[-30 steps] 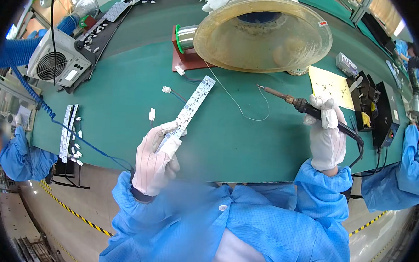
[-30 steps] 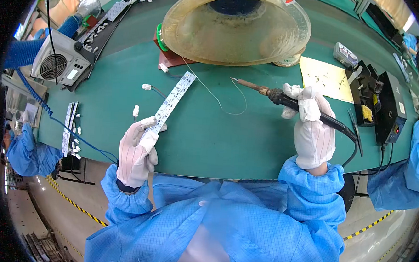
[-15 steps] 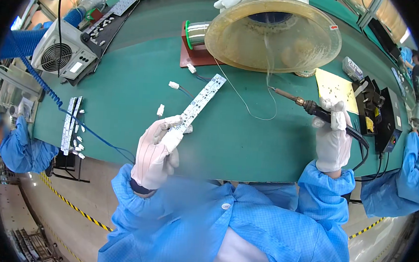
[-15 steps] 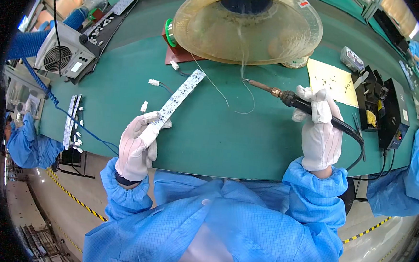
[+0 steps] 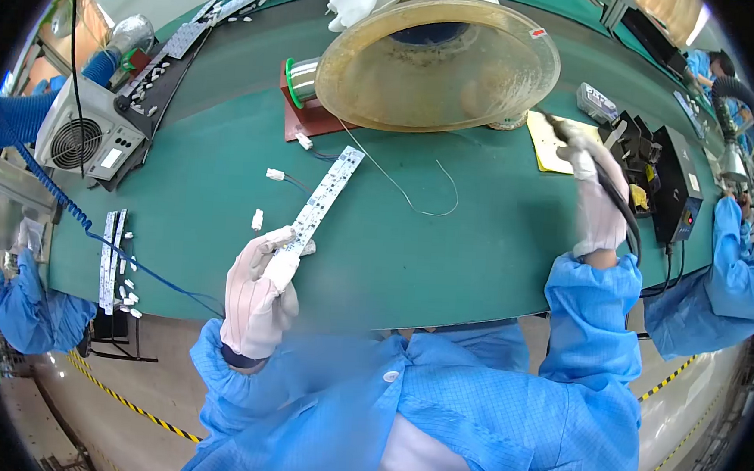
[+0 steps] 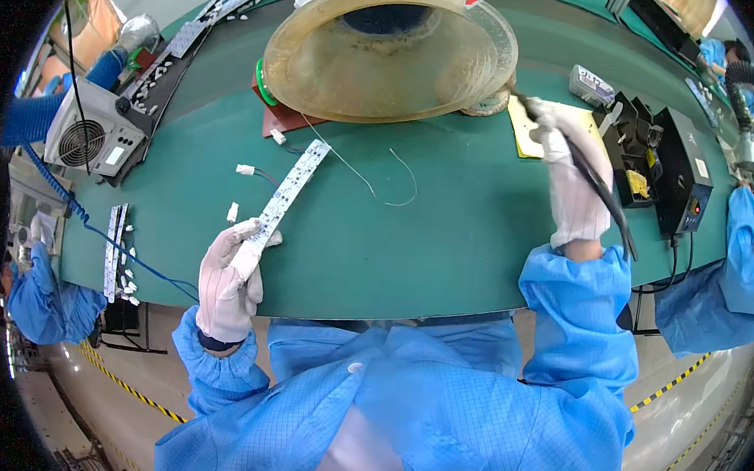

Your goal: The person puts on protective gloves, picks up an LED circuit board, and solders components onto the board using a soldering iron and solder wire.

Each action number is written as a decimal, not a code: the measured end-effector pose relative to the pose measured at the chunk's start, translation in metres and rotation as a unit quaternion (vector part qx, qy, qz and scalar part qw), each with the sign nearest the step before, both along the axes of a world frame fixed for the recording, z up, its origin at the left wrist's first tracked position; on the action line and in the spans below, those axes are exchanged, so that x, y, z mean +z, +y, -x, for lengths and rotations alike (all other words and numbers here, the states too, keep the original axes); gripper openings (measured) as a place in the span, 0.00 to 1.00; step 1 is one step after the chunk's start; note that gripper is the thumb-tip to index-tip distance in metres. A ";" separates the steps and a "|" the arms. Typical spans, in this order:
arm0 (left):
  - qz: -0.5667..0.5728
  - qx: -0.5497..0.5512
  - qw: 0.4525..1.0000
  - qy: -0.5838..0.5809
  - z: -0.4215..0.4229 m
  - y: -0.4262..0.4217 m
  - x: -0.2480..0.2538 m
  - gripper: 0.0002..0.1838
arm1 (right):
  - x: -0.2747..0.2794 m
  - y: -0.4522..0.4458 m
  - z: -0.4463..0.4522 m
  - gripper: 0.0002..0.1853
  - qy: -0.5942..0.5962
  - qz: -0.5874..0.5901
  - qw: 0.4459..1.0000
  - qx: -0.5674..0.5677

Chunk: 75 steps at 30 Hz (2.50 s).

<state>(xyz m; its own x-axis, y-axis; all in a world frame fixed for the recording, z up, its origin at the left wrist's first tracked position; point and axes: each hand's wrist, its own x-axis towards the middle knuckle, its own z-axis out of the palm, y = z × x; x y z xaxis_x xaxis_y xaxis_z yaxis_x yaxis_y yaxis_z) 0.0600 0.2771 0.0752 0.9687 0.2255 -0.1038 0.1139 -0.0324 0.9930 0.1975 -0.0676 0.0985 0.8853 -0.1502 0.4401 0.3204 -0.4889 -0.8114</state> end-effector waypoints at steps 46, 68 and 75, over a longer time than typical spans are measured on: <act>0.035 -0.064 0.996 -0.054 0.000 0.013 -0.005 0.32 | -0.015 0.032 0.037 0.16 -0.064 -0.008 0.997 0.049; -0.023 -0.089 0.992 -0.091 0.004 0.020 -0.013 0.22 | -0.003 0.112 0.080 0.21 0.161 -0.064 0.941 0.290; 0.025 -0.071 0.996 -0.053 0.006 0.017 -0.003 0.21 | -0.007 0.114 0.080 0.22 0.174 -0.066 0.934 0.306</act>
